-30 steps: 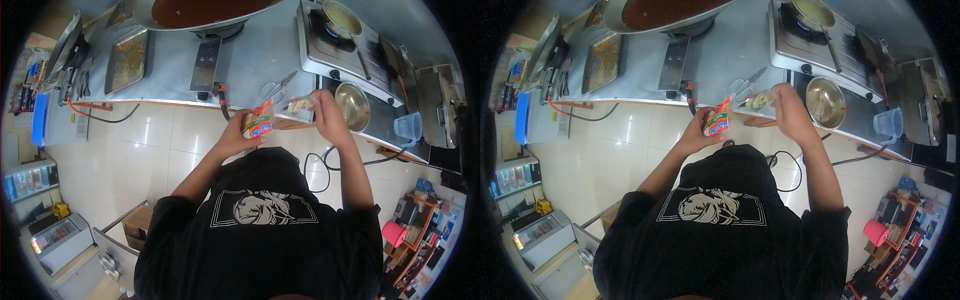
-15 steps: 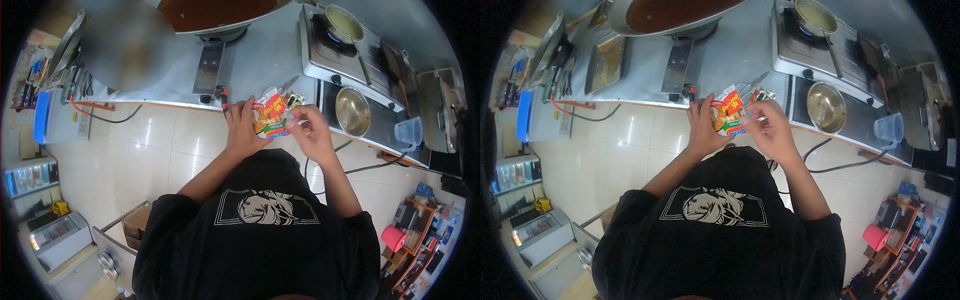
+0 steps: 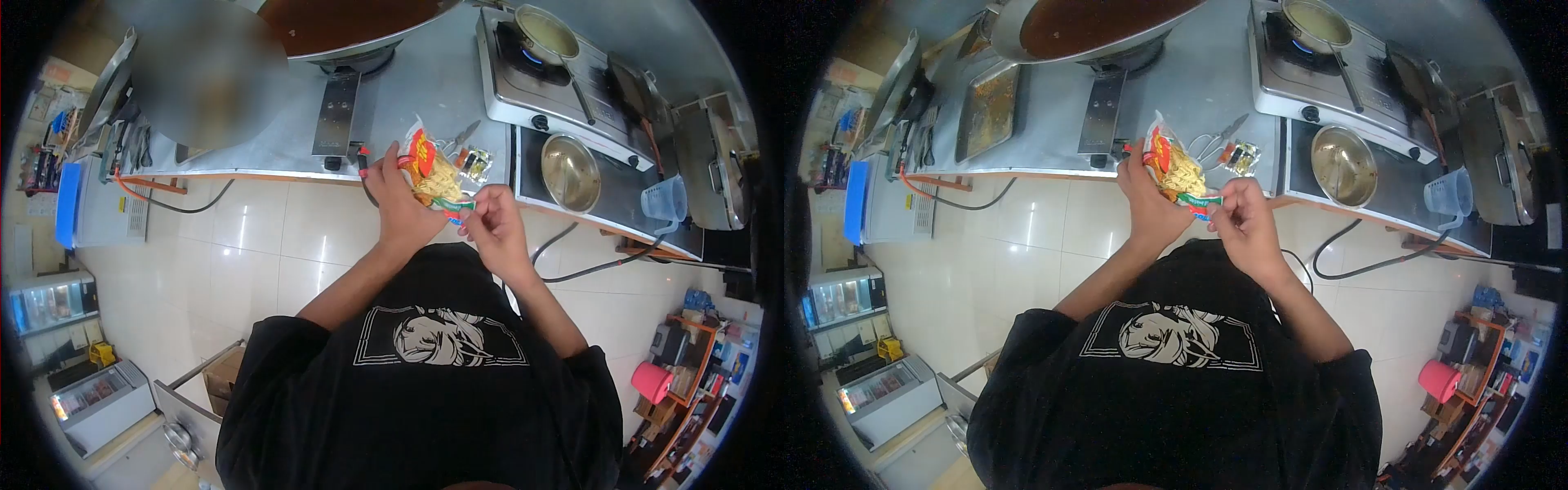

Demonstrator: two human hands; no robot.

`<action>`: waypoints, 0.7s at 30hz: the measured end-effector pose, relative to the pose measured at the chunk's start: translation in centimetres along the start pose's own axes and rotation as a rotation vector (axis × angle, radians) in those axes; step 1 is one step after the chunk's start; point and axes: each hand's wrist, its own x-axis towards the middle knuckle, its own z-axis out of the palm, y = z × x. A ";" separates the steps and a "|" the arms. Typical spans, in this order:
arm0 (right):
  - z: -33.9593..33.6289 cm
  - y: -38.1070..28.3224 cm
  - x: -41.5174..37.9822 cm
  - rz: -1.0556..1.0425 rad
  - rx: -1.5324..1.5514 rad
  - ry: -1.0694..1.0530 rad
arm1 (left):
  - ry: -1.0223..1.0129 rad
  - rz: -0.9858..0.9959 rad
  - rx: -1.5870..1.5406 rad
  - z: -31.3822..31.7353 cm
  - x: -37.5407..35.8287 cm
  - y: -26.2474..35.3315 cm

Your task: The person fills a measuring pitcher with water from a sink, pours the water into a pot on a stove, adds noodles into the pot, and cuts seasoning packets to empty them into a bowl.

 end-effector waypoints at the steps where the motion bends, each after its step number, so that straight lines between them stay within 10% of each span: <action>1: -0.1 0.0 0.0 0.030 -0.019 -0.033 | -0.008 0.007 -0.026 -0.1 -0.1 0.1; 21: -8.2 -10.3 9.0 -0.661 -0.689 0.175 | -0.035 0.297 0.062 5.4 11.4 8.6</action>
